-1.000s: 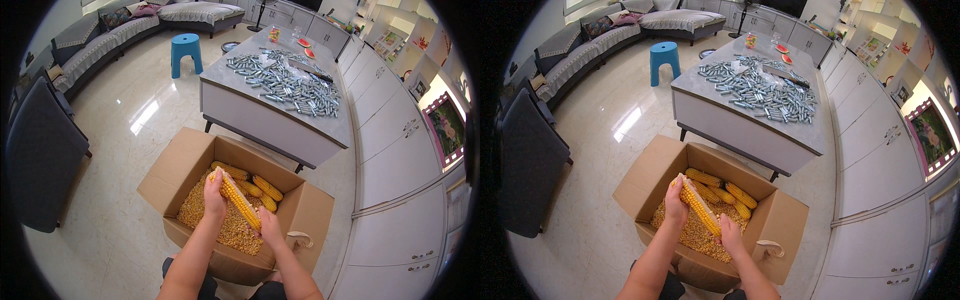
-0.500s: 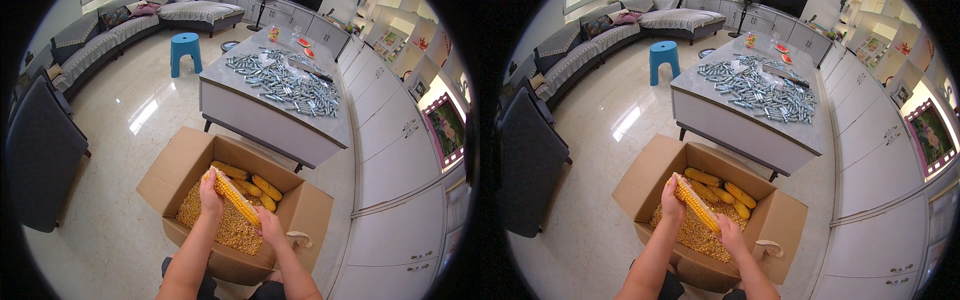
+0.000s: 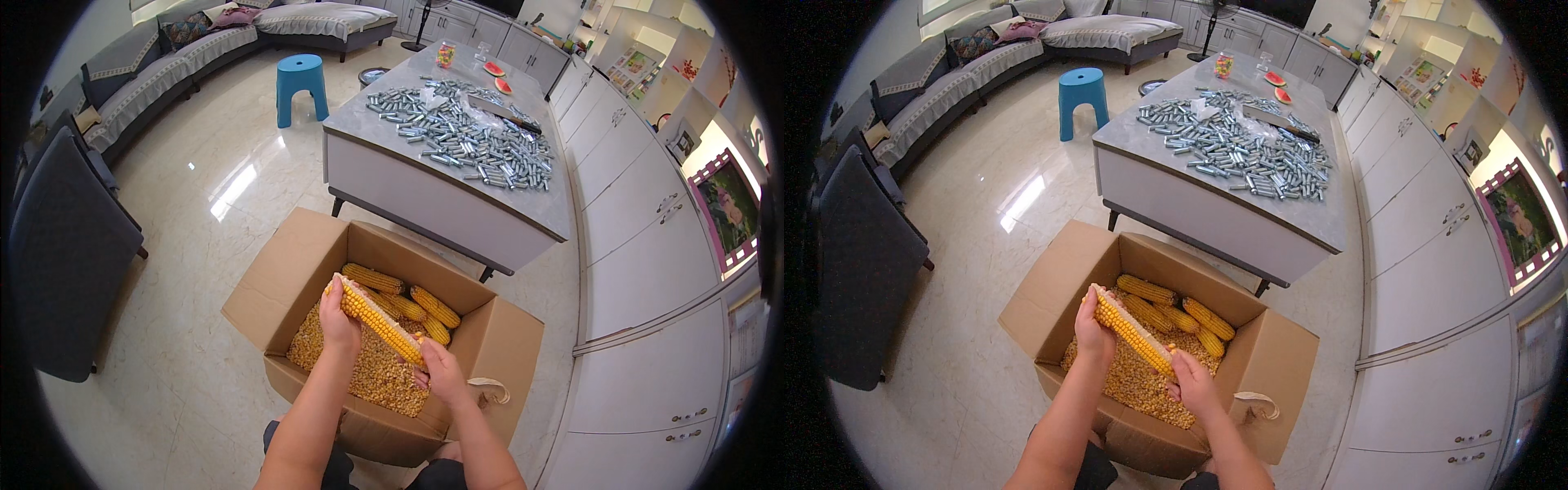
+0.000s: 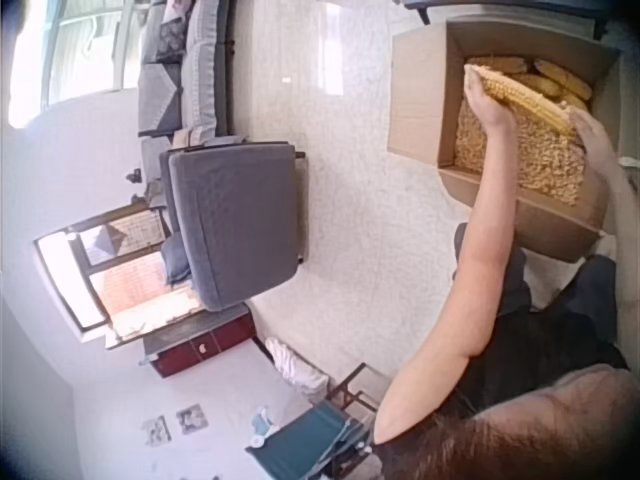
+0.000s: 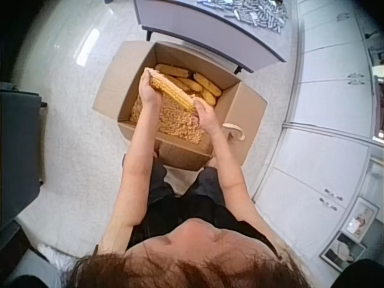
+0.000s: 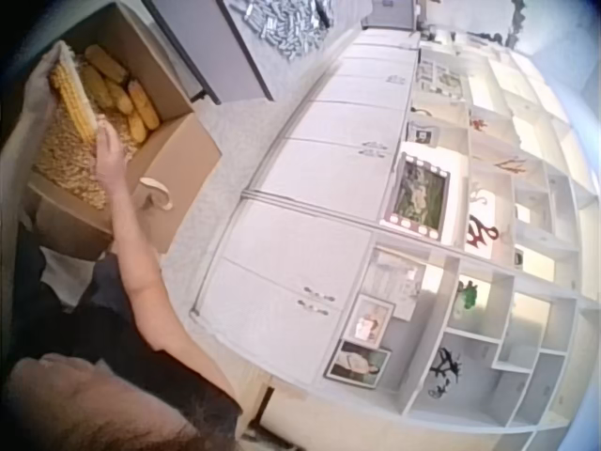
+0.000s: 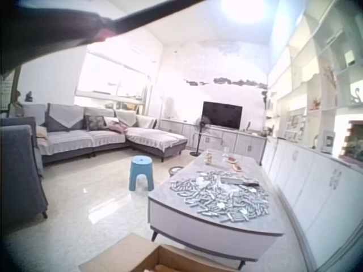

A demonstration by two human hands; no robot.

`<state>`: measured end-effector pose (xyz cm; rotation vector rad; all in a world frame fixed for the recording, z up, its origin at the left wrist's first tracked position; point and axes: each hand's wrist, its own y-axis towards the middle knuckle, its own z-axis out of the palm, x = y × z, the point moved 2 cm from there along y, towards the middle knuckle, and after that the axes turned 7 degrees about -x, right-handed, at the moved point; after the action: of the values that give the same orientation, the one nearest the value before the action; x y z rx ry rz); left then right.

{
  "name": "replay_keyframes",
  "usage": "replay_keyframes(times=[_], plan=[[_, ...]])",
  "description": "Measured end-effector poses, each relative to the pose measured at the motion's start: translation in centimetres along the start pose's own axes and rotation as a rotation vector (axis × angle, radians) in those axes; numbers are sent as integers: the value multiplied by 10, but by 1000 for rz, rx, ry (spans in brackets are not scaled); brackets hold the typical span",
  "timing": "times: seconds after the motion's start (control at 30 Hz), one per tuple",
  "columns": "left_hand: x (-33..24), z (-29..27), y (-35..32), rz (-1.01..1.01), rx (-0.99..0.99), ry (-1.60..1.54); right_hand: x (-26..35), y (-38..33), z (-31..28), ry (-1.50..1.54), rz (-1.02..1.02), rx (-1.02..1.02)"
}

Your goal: The person sits on the floor and shucks corn cobs by hand, removing kernels into a cardboard box. They handle multiple cobs one at a time, rotating each to strip the kernels, and place the stripped cobs back into the box.

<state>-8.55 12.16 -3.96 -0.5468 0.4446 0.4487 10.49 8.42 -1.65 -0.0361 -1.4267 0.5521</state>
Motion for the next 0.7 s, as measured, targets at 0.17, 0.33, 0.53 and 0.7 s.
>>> replay_keyframes(times=[0.17,0.33,0.53,0.7], plan=[[-3,5,-6,5,-4,28,-1,4,-5,110,119,-93],[-5,5,-5,17,-16,16,13,2,3,106,31,-10],[-4,4,-3,-1,34,37,2,6,-3,73,32,12],[-7,16,-12,-73,138,56,6,8,-4,33,71,-148]])
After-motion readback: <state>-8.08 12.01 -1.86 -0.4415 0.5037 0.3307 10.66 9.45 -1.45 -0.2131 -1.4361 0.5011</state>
